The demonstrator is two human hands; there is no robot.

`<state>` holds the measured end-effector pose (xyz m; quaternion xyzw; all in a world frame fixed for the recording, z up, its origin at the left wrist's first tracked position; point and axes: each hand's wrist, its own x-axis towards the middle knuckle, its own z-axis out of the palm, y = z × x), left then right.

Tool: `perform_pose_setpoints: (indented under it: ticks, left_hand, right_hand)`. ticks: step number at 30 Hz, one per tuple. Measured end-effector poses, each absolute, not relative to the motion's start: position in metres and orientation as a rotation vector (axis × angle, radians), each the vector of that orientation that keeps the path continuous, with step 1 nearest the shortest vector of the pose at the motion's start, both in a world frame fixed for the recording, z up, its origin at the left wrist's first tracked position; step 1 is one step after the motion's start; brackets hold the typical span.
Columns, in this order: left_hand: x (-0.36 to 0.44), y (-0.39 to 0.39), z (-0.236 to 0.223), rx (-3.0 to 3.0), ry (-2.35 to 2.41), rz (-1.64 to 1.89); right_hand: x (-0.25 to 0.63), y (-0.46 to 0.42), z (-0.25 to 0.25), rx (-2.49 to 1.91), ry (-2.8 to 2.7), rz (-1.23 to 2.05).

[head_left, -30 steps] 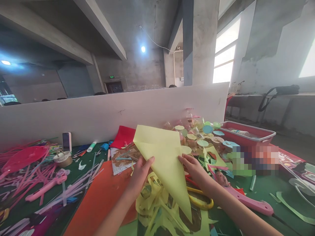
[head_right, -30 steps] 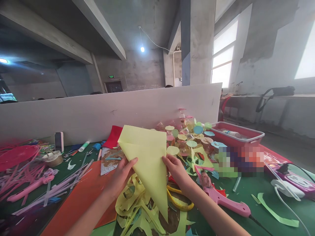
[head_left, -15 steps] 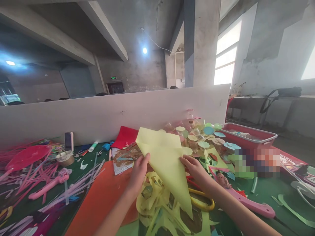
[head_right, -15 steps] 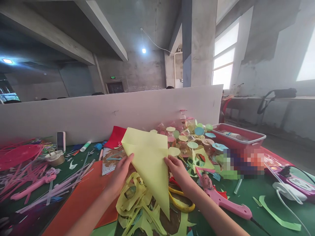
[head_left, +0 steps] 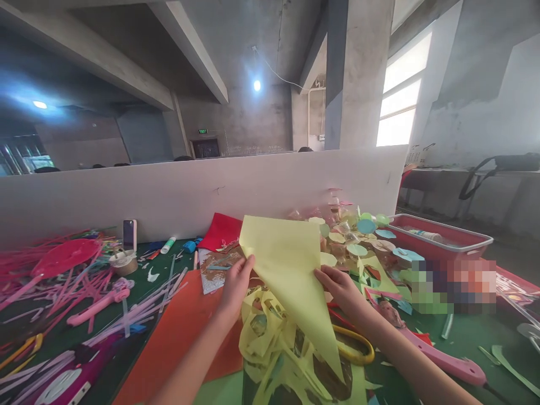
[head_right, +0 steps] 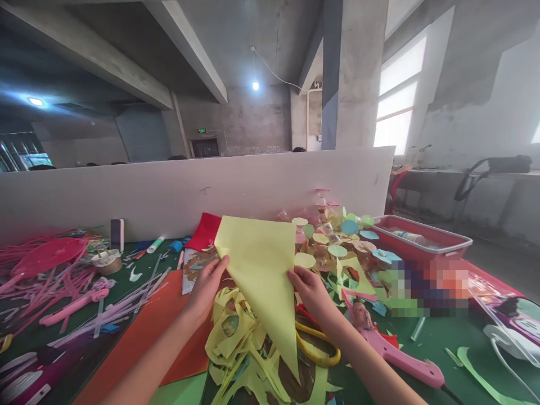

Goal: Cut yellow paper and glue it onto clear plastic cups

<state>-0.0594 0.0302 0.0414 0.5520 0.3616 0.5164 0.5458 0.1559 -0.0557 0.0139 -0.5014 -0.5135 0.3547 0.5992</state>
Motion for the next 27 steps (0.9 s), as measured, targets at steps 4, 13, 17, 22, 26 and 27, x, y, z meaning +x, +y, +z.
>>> perform_pose_setpoints:
  ticks: [4,13,17,22,26,27]
  left_hand:
    - [-0.062,0.034,0.041,1.279,0.920,1.264]
    - [-0.066,0.050,0.032,1.251,0.855,1.312]
    - [-0.067,0.051,0.032,1.192,0.864,1.295]
    - [-0.070,0.058,0.032,1.148,0.858,1.347]
    - [-0.071,0.063,0.034,1.143,0.821,1.357]
    - [-0.070,0.062,0.035,1.151,0.812,1.340]
  right_hand:
    - [0.155,-0.059,0.017,-1.195,-1.201,0.802]
    - [0.157,-0.056,0.013,-1.213,-1.219,0.775]
    - [0.158,-0.057,0.014,-1.220,-1.219,0.781]
    - [0.163,-0.059,0.016,-1.229,-1.198,0.786]
    - [0.167,-0.059,0.017,-1.242,-1.170,0.785]
    - [0.167,-0.059,0.017,-1.244,-1.166,0.785]
